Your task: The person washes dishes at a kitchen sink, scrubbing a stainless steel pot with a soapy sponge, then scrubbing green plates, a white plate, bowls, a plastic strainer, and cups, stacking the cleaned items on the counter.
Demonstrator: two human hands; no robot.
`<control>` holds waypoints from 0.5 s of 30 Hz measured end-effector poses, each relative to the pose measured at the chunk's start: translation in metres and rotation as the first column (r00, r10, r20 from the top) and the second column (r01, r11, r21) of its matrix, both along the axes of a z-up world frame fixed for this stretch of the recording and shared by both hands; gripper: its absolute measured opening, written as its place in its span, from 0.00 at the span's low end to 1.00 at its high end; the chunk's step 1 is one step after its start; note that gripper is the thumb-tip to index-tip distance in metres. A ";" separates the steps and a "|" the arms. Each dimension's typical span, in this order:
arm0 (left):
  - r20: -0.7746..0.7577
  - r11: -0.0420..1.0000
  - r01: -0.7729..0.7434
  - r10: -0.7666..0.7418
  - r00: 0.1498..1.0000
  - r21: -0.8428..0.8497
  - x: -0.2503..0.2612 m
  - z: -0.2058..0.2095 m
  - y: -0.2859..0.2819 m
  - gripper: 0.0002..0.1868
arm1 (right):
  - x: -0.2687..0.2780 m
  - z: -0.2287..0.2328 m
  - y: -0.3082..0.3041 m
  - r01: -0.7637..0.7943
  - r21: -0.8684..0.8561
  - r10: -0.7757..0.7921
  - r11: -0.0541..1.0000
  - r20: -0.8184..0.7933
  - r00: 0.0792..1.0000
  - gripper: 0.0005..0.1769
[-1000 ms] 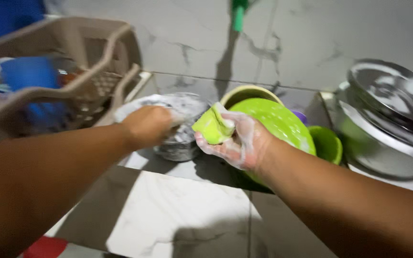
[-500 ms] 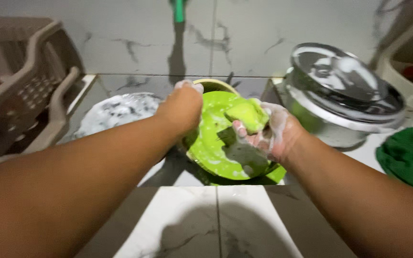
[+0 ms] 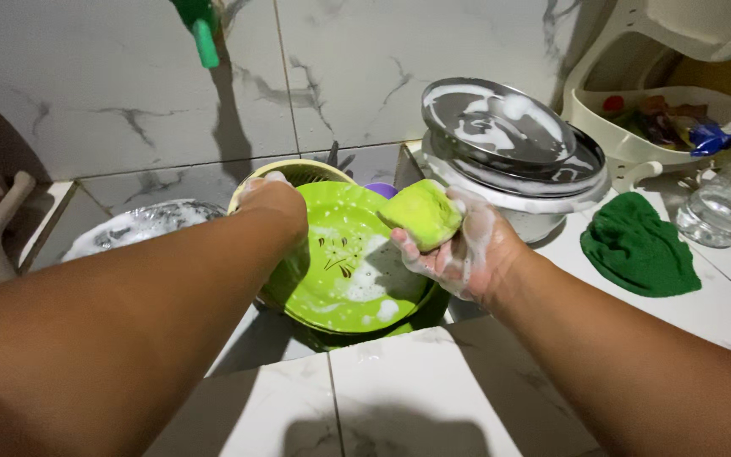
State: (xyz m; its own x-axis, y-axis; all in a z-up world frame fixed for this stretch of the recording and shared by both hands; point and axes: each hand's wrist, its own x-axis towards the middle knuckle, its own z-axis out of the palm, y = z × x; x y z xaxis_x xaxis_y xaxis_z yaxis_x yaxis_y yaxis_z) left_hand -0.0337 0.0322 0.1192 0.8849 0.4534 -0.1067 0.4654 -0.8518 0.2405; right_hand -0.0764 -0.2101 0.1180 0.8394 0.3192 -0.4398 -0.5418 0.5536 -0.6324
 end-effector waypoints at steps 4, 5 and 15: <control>-0.060 0.999 0.033 -0.032 0.998 0.018 0.005 -0.004 -0.002 0.57 | -0.006 0.003 0.000 -0.009 -0.020 0.009 1.000 0.023 1.000 0.26; -0.062 1.000 0.017 -0.016 0.998 0.011 0.008 -0.007 -0.002 0.59 | -0.007 0.004 0.000 -0.018 -0.026 0.019 0.999 0.040 0.999 0.25; -0.002 0.991 -0.094 0.094 0.996 -0.092 0.022 -0.030 0.007 0.40 | -0.010 0.008 -0.003 -0.068 -0.003 0.068 0.998 0.036 0.997 0.28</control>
